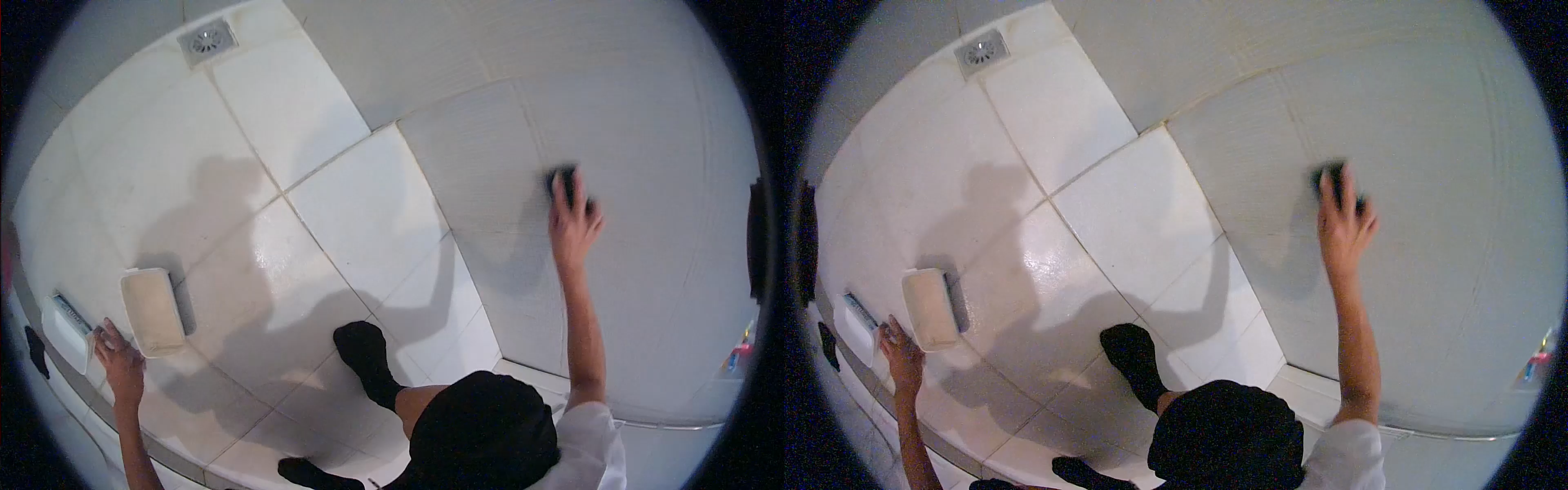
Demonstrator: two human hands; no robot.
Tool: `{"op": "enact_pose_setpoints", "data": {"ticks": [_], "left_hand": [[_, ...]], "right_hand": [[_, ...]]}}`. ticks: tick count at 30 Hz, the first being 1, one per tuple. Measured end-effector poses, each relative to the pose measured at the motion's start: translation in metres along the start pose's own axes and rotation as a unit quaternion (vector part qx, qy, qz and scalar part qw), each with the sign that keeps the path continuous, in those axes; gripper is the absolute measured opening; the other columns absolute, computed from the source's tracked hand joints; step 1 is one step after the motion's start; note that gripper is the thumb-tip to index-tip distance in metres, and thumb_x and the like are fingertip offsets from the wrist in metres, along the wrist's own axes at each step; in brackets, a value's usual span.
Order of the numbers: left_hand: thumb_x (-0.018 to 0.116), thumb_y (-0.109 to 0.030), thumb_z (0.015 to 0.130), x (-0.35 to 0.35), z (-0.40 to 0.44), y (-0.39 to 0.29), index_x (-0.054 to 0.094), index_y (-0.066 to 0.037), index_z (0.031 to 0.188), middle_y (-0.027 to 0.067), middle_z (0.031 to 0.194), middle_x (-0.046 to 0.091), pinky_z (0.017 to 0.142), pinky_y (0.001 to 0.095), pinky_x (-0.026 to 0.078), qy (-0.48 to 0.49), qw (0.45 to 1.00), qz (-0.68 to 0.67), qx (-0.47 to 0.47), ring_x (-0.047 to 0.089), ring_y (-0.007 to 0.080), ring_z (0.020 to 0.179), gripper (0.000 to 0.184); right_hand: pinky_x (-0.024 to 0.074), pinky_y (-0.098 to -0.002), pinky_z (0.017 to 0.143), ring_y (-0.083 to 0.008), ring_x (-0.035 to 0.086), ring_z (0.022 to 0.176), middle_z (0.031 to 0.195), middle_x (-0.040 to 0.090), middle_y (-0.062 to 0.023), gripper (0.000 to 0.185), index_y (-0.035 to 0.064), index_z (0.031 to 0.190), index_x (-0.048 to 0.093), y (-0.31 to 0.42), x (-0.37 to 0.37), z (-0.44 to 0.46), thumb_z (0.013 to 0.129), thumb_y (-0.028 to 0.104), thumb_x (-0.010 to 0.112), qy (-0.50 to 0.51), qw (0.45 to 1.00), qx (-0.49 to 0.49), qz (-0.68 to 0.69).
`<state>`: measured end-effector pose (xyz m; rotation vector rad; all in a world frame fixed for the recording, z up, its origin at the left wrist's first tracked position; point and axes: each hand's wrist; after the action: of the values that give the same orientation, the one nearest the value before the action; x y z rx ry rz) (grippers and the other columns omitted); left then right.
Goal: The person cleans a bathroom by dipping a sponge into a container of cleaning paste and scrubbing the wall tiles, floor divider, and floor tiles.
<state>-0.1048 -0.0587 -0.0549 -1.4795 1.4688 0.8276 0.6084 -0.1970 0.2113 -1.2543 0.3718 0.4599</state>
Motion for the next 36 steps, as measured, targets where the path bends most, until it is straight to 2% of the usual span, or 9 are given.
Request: {"op": "enact_pose_setpoints", "data": {"ticks": [4,7,11,19,22,26,28,30,36], "left_hand": [[0.070,-0.010,0.074,0.026,0.015,0.005,0.010,0.000,0.147,0.0291,0.146,0.017,0.111,0.0489,0.021,0.042,0.993,0.107,0.021,0.019,0.0445,0.135,0.095],[0.073,-0.016,0.071,0.071,0.039,0.039,0.011,0.008,0.143,0.0302,0.145,0.020,0.111,0.0480,0.021,0.002,0.990,0.136,0.036,0.021,0.0463,0.133,0.098],[0.076,-0.018,0.070,0.026,0.027,0.012,0.015,0.008,0.142,0.0298,0.141,0.025,0.111,0.0460,0.025,0.019,0.999,0.042,0.011,0.021,0.0446,0.133,0.098],[0.074,-0.014,0.068,0.105,0.083,0.062,0.039,0.007,0.128,0.0251,0.130,0.030,0.094,0.0415,0.047,0.026,0.984,0.161,0.070,0.037,0.0435,0.119,0.072],[0.074,-0.015,0.068,0.047,0.058,0.024,0.048,0.002,0.122,0.0199,0.130,0.029,0.091,0.0429,0.049,0.080,0.976,0.200,0.040,0.041,0.0424,0.116,0.063],[0.078,-0.019,0.065,0.011,0.035,-0.012,0.030,0.004,0.137,0.0192,0.135,0.027,0.088,0.0452,0.051,0.037,0.991,0.106,-0.077,0.040,0.0384,0.119,0.090],[0.078,-0.020,0.065,0.046,0.042,0.021,0.025,0.004,0.139,0.0201,0.137,0.026,0.087,0.0462,0.051,0.002,0.993,0.111,-0.051,0.040,0.0370,0.121,0.094],[0.078,-0.021,0.065,0.056,0.052,0.029,0.020,0.004,0.141,0.0209,0.139,0.025,0.087,0.0472,0.051,-0.038,0.992,0.115,-0.024,0.039,0.0356,0.123,0.099],[0.071,-0.017,0.071,0.032,0.044,0.004,0.014,0.006,0.143,0.0286,0.148,0.018,0.101,0.0551,0.037,0.076,0.987,0.097,-0.105,0.028,0.0439,0.133,0.095]], "right_hand": [[0.0413,-0.0413,0.083,-0.0256,0.051,0.106,0.138,0.046,-0.0024,0.040,0.0204,0.119,0.060,0.061,0.036,0.104,0.079,0.017,0.059,0.026,0.997,0.061,0.048],[0.0416,-0.0433,0.082,-0.0290,0.052,0.101,0.140,0.044,0.0011,0.037,0.0214,0.117,0.061,0.101,0.080,0.034,0.081,0.016,0.055,0.030,0.987,-0.144,0.059],[0.0401,-0.0420,0.082,-0.0276,0.049,0.103,0.145,0.038,0.0058,0.043,0.0235,0.118,0.061,-0.035,-0.002,-0.030,0.076,0.014,0.061,0.131,0.988,0.012,0.076],[0.0382,-0.0397,0.078,-0.0266,0.051,0.103,0.143,0.042,0.0013,0.058,0.0215,0.124,0.056,-0.142,-0.082,0.025,0.067,0.011,0.066,-0.181,0.981,0.074,0.021],[0.0391,-0.0377,0.075,-0.0226,0.051,0.095,0.140,0.044,0.0000,0.048,0.0211,0.125,0.056,-0.074,-0.019,0.062,0.078,0.010,0.055,-0.109,0.992,0.055,-0.008],[0.0396,-0.0375,0.071,-0.0218,0.049,0.087,0.141,0.043,0.0015,0.045,0.0224,0.127,0.054,-0.047,0.000,0.032,0.083,0.015,0.054,-0.086,0.990,-0.104,0.033],[0.0398,-0.0383,0.071,-0.0232,0.049,0.088,0.142,0.042,0.0027,0.043,0.0246,0.125,0.057,-0.102,-0.031,0.029,0.082,0.018,0.056,0.038,0.997,0.051,0.046],[0.0398,-0.0390,0.069,-0.0255,0.048,0.090,0.141,0.043,0.0019,0.045,0.0245,0.124,0.058,-0.157,-0.084,0.046,0.079,0.020,0.061,-0.163,0.980,0.086,-0.073],[0.0379,-0.0392,0.072,-0.0267,0.046,0.093,0.142,0.042,0.0026,0.047,0.0254,0.120,0.060,-0.113,-0.060,0.096,0.074,0.020,0.067,-0.157,0.984,0.061,-0.052]]}}
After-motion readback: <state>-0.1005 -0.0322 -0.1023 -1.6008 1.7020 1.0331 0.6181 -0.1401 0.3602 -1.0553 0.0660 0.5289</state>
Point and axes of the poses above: each hand's wrist, its own z-axis towards the middle knuckle, its own x-axis out of the palm, y = z × x
